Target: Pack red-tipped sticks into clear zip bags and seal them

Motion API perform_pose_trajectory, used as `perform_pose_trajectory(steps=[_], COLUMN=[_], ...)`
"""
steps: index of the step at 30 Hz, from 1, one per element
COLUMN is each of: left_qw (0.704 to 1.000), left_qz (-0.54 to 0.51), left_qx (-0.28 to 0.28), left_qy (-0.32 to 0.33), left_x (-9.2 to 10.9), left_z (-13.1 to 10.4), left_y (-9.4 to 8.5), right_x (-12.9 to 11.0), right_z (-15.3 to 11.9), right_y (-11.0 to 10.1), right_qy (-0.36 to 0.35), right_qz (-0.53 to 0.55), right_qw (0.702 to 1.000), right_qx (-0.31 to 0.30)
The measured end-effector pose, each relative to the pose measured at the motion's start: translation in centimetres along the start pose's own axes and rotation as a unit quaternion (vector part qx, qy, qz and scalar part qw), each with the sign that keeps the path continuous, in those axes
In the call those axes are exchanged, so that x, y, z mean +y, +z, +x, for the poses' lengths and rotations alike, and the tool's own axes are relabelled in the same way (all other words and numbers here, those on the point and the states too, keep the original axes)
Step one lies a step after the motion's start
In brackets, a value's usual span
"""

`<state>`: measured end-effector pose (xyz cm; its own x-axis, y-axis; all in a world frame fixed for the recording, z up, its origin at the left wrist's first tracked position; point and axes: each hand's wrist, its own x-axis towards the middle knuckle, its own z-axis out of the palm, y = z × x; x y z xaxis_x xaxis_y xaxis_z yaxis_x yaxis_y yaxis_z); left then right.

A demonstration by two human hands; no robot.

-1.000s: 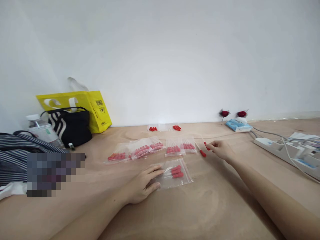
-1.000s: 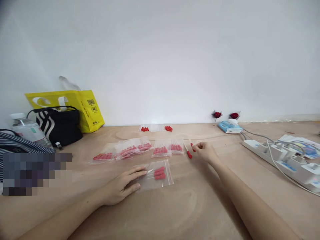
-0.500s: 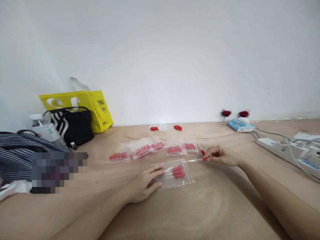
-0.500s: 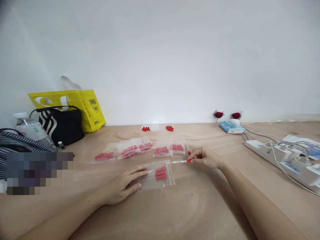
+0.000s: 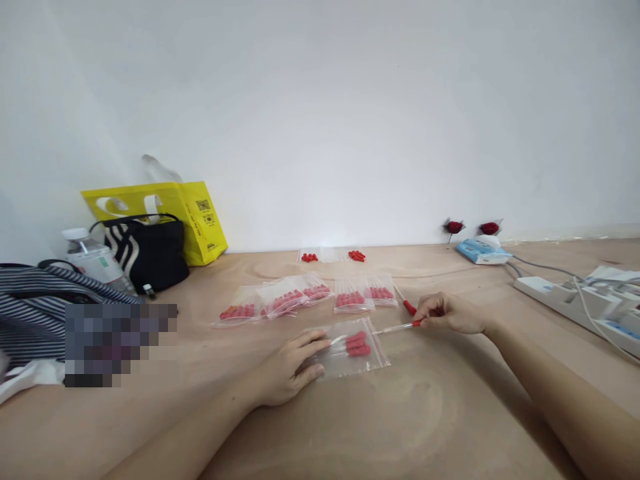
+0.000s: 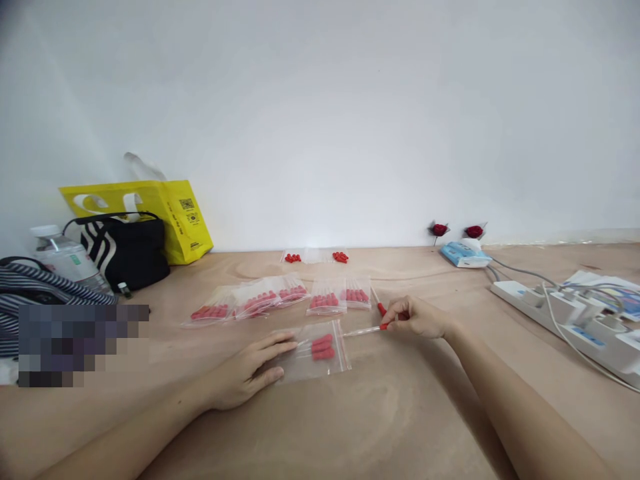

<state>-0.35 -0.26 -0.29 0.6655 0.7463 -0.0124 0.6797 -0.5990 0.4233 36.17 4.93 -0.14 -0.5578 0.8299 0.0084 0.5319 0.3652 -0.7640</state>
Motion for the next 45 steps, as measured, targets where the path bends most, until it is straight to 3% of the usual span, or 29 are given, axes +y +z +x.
perform_pose_trajectory(steps=[10, 16, 20, 24, 33, 36, 39, 42, 45], left_qw=[1.0, 0.999, 0.998, 0.999, 0.999, 0.999, 0.999, 1.0, 1.0], left_qz=[-0.004, -0.028, -0.03, -0.026, -0.03, -0.028, -0.024, -0.015, -0.01], left_qx=[0.011, 0.037, 0.045, 0.038, 0.043, 0.041, 0.03, 0.02, 0.018], left_qy=[0.015, 0.024, 0.023, 0.025, 0.014, 0.008, 0.012, 0.013, 0.013], left_x=[-0.2, 0.0, 0.1, 0.1, 0.4, 0.3, 0.2, 0.2, 0.1], left_z=[0.1, 0.0, 0.0, 0.1, 0.0, 0.0, 0.0, 0.1, 0.1], left_y=[0.1, 0.1, 0.1, 0.1, 0.0, 0.0, 0.0, 0.0, 0.0], right_x=[-2.1, -2.8, -3.1, -3.6, -3.2, -3.2, -2.6, -1.1, 1.0], right_z=[2.2, 3.9, 4.8, 5.6, 6.3, 6.1, 5.3, 4.0, 2.8], right_y=[4.9, 8.1, 9.7, 10.6, 11.5, 10.9, 8.5, 5.1, 2.8], right_qy=[-0.032, -0.033, -0.023, -0.002, 0.078, 0.055, 0.042, 0.144, 0.26], right_qz=[0.036, 0.12, 0.244, 0.285, 0.198, 0.121, 0.01, -0.17, -0.198], right_qw=[0.998, 0.981, 0.961, 0.949, 0.955, 0.961, 0.954, 0.902, 0.876], right_qx=[0.043, 0.15, 0.132, 0.132, 0.207, 0.241, 0.297, 0.371, 0.354])
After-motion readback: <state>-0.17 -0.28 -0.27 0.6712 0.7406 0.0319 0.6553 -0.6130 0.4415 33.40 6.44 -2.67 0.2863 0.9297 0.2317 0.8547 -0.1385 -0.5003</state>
